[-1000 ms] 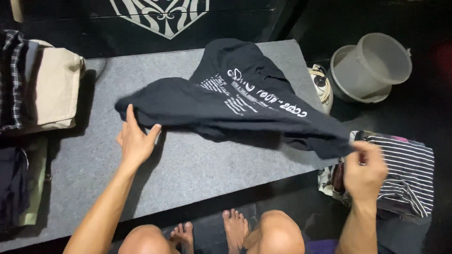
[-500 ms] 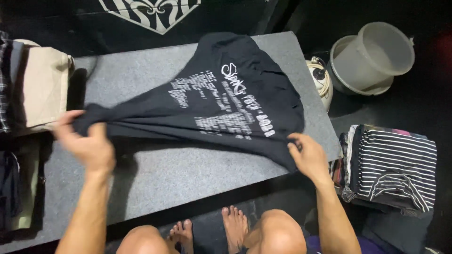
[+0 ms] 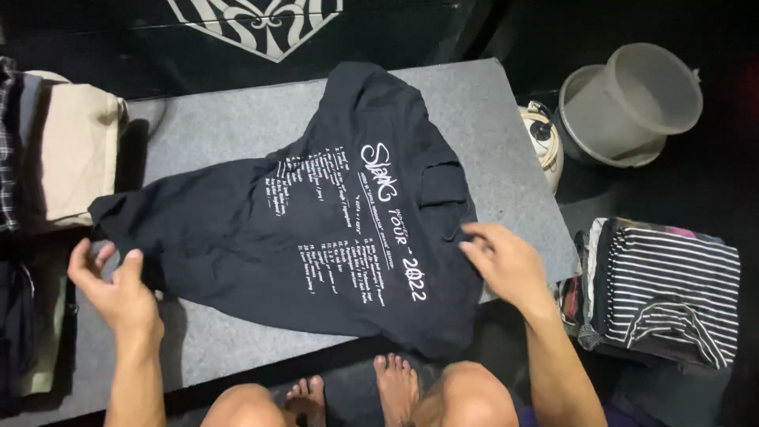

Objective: Sorting through a pile of laundry and folding individual shirts on a flat board.

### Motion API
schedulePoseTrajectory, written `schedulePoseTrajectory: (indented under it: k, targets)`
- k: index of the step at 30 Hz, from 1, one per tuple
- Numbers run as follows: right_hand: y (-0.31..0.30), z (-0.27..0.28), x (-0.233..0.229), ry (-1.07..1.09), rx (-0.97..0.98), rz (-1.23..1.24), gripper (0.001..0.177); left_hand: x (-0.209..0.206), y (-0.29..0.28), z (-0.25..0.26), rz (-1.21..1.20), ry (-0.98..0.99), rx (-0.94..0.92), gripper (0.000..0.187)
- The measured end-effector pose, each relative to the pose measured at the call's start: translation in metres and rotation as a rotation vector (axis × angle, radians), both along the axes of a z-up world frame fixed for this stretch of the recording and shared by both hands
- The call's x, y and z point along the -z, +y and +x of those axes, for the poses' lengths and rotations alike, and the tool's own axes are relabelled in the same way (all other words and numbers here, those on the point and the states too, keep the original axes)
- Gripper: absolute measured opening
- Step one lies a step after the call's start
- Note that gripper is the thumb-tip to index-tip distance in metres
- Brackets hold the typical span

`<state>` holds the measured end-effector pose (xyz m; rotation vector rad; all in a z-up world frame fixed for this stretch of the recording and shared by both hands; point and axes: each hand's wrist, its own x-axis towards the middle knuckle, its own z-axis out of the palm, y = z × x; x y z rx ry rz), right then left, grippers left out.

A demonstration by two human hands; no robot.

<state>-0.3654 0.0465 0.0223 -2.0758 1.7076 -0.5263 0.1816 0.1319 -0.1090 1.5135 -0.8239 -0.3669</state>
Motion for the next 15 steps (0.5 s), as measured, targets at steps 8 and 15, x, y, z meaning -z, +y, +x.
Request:
schedulePoseTrajectory:
  k: [8, 15]
  targets:
    - [-0.033, 0.004, 0.022, 0.242, -0.147, 0.100, 0.025, -0.040, 0.006, -0.007, 0.160, 0.819, -0.044, 0.053]
    - [-0.083, -0.114, 0.028, -0.472, 0.222, -0.006, 0.012, -0.038, -0.058, 0.024, 0.236, 0.340, 0.289, 0.038]
